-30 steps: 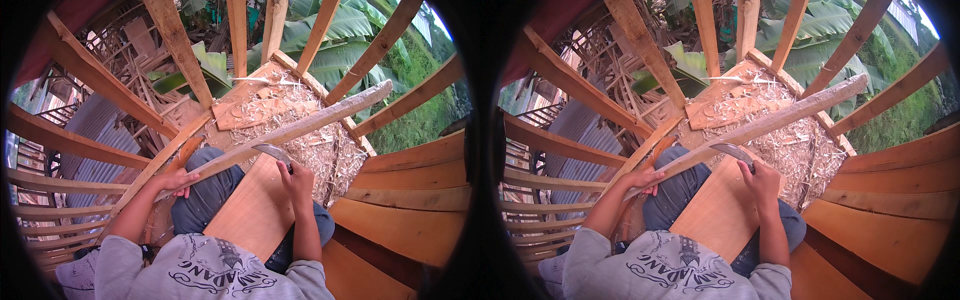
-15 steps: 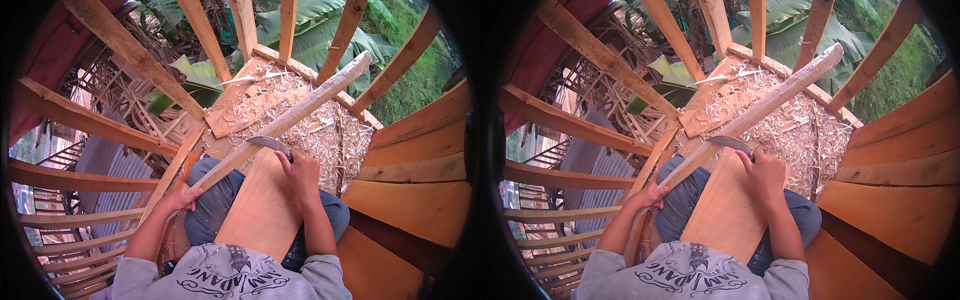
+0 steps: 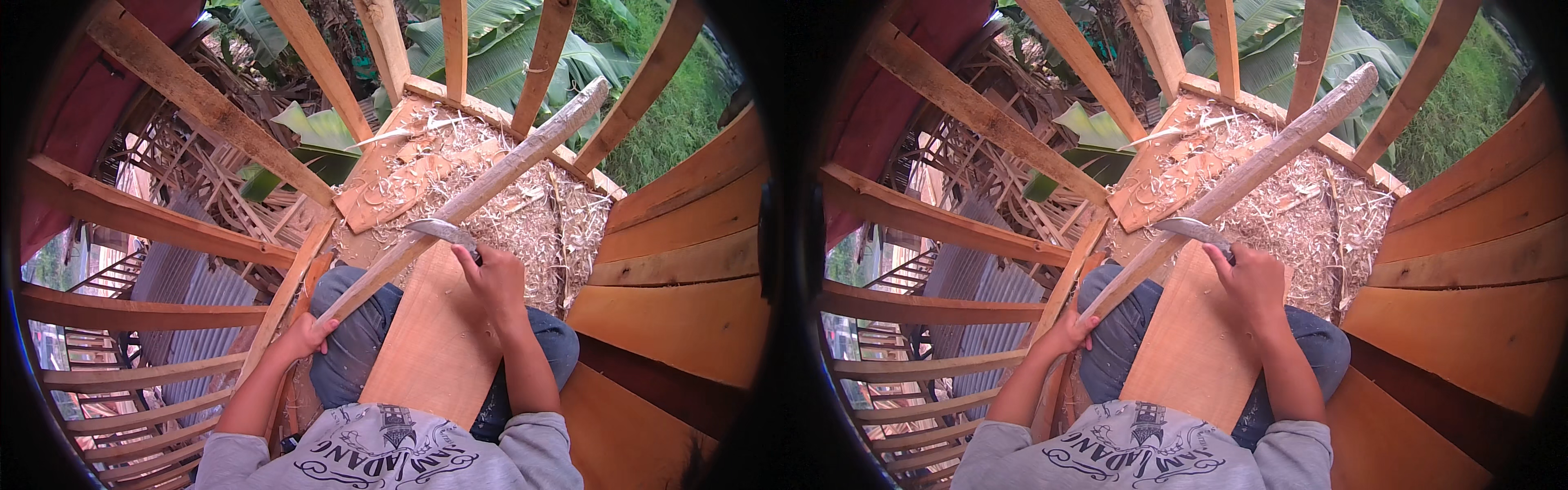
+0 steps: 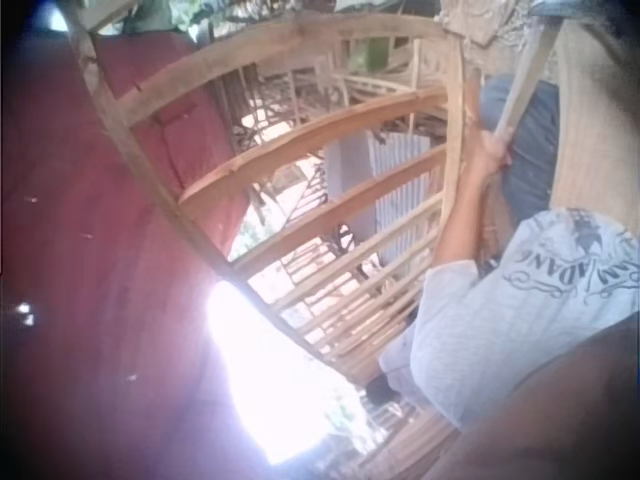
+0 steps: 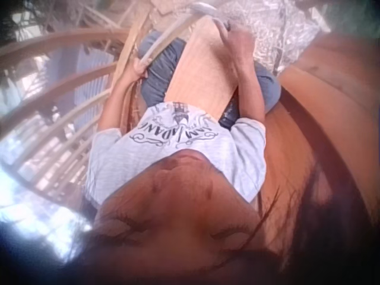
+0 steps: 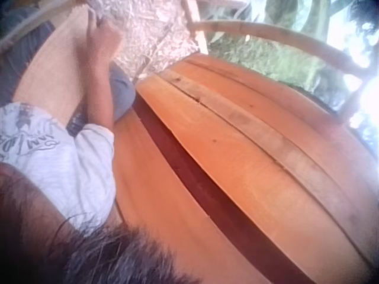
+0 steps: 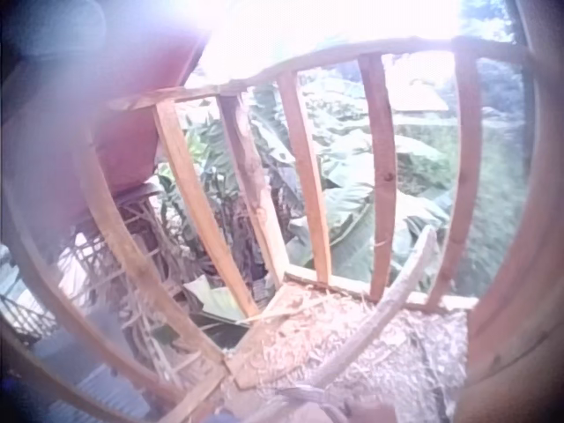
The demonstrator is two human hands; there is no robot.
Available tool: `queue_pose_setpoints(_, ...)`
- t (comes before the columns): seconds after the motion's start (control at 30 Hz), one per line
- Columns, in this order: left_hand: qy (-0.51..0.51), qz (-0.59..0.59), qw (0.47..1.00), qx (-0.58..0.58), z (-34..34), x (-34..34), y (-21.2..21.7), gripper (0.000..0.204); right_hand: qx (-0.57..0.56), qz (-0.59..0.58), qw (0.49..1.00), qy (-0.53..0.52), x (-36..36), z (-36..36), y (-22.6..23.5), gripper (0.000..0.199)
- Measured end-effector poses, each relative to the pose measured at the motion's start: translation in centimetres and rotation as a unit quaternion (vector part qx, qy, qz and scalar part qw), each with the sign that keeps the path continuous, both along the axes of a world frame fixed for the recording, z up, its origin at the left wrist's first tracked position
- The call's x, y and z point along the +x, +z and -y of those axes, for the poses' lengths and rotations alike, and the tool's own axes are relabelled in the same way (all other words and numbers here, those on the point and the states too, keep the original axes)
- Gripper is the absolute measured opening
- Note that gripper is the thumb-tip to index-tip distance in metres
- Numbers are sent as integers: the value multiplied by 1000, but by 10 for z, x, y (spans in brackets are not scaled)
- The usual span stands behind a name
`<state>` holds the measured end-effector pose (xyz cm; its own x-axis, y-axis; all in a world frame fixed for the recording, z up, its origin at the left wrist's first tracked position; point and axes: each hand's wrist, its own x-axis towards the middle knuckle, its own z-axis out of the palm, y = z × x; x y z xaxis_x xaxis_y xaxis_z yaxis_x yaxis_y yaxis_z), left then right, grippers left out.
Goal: The person sits cross-legged on a wooden platform and uses a curved knife to shave a long wooden stick. They hold the stick with their left hand and repeatedly scrape the blade along its length to remove bark and smooth the surface, producing wood shavings.
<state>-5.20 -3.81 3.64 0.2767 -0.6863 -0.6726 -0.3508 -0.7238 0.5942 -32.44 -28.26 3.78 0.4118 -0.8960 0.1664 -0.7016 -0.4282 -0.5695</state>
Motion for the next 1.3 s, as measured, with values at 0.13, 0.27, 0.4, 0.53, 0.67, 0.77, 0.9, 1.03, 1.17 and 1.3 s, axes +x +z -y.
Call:
queue_pose_setpoints(0.13, 11, 23, 999, 21, 3, -8, 7, 67, -9, 5, 999, 46, 14, -9, -7, 55)
queue_pose_setpoints(0.27, 10, 40, 999, 6, 1, -11, 8, 63, -29, -20, 999, 22, 8, 2, -7, 58)
queue_pose_setpoints(0.4, 14, 33, 999, -1, -1, -10, 6, 63, -41, -23, 999, 7, 8, 7, -9, 58)
queue_pose_setpoints(0.53, 15, 23, 1000, 6, -2, -7, 6, 63, 14, -49, 992, -116, -15, 38, -10, 59)
queue_pose_setpoints(0.67, 13, -1, 1000, 2, 3, -7, 3, 64, 78, 72, 965, -241, -62, 68, -4, 60)
queue_pose_setpoints(0.77, 22, -23, 999, -4, -3, 1, -5, 65, 63, 102, 980, -161, -40, 41, 4, 56)
queue_pose_setpoints(0.9, 7, -28, 1000, 5, -1, 2, -4, 68, -53, 19, 997, 44, 12, -4, -8, 57)
queue_pose_setpoints(1.03, -12, -32, 999, 36, 1, 6, -3, 71, -25, -13, 1000, 12, 12, 9, -10, 58)
queue_pose_setpoints(1.17, -19, -40, 998, 53, 6, 5, 5, 72, -56, -24, 998, 1, 6, 16, -15, 59)
queue_pose_setpoints(1.3, -9, -47, 996, 73, 11, 0, 12, 72, -50, -38, 998, -21, 6, 19, -10, 59)
